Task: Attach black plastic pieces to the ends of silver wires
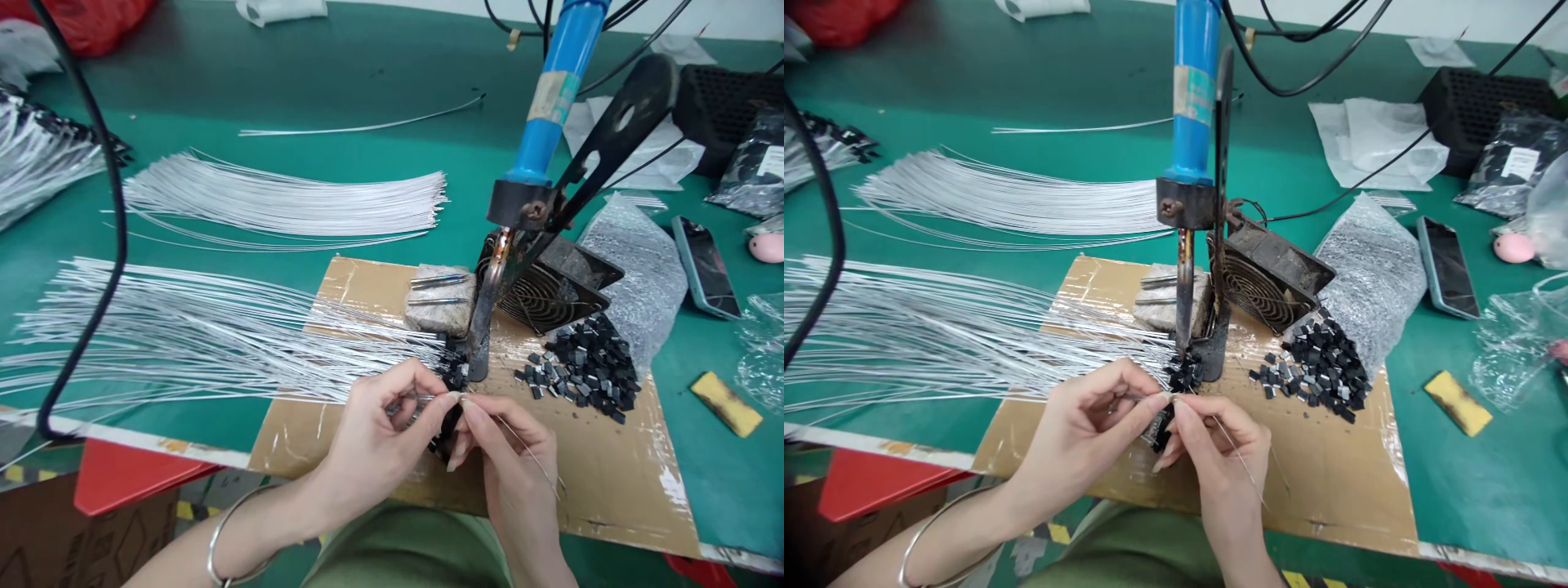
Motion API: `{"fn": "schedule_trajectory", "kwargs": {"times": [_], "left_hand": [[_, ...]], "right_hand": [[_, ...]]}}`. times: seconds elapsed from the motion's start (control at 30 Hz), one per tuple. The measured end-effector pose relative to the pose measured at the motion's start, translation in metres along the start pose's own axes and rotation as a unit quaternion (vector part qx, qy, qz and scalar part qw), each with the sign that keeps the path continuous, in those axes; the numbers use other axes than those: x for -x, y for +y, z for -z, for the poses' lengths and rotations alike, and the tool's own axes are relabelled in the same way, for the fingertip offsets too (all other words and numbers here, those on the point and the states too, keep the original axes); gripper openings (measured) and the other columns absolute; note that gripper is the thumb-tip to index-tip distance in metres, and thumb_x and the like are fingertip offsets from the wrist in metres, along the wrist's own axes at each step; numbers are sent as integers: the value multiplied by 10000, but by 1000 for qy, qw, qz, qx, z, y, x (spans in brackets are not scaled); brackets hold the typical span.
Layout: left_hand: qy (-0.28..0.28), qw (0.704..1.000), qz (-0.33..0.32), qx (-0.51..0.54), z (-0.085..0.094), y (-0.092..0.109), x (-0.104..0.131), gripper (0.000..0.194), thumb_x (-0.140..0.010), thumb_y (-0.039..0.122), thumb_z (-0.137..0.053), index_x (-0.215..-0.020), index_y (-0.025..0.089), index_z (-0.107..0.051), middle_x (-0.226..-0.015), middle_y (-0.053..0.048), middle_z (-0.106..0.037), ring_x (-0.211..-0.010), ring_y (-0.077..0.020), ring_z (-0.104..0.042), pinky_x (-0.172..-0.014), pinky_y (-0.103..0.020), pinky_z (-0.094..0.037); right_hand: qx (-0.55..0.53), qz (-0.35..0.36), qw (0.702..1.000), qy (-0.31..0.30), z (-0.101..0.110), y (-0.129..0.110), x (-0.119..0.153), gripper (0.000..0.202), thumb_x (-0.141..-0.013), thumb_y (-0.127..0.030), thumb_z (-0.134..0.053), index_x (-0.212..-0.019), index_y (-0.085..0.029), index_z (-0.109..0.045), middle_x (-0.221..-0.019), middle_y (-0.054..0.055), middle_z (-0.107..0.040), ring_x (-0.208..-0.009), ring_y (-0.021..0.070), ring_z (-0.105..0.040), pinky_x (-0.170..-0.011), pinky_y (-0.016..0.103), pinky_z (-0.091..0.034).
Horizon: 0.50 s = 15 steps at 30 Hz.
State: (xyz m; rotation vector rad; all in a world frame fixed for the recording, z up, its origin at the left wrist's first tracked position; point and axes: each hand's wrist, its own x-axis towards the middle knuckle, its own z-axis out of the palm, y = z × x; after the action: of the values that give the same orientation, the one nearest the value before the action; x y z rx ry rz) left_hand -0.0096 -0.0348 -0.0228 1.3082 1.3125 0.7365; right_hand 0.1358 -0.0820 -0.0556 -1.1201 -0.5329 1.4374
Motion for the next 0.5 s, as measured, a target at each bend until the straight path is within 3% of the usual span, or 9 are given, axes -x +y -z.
{"fn": "schedule_trajectory", "kwargs": {"times": [0.17,0.3,0.5], "left_hand": [[-14,999,-13,-26,2,1,-1,227,-924,351,-631,-772,182,-632,-589,47,-463,-523,-108,-316,-488,-262,-241],[-19,999,-16,-40,3,4,-1,226,-918,343,-636,-767,174,-646,-596,35,-484,-527,-109,-328,-481,-259,-233],[3,1000,-17,-6,-1,2,-1,208,-896,331,-653,-757,176,-644,-599,24,-535,-520,-105,-400,-485,-238,-287]], "right_hand": [[-25,-52,998,-26,4,-8,-4,115,-849,-343,-873,-829,-232,-860,-659,-6,-748,-484,92,-659,-484,178,-592],[-37,-102,993,-54,8,-14,-9,145,-830,-350,-885,-791,-214,-853,-632,-14,-707,-476,77,-614,-456,165,-574],[-51,-100,993,-39,5,-13,-9,170,-814,-374,-898,-816,-208,-862,-655,-9,-726,-480,74,-634,-481,163,-590]]}}
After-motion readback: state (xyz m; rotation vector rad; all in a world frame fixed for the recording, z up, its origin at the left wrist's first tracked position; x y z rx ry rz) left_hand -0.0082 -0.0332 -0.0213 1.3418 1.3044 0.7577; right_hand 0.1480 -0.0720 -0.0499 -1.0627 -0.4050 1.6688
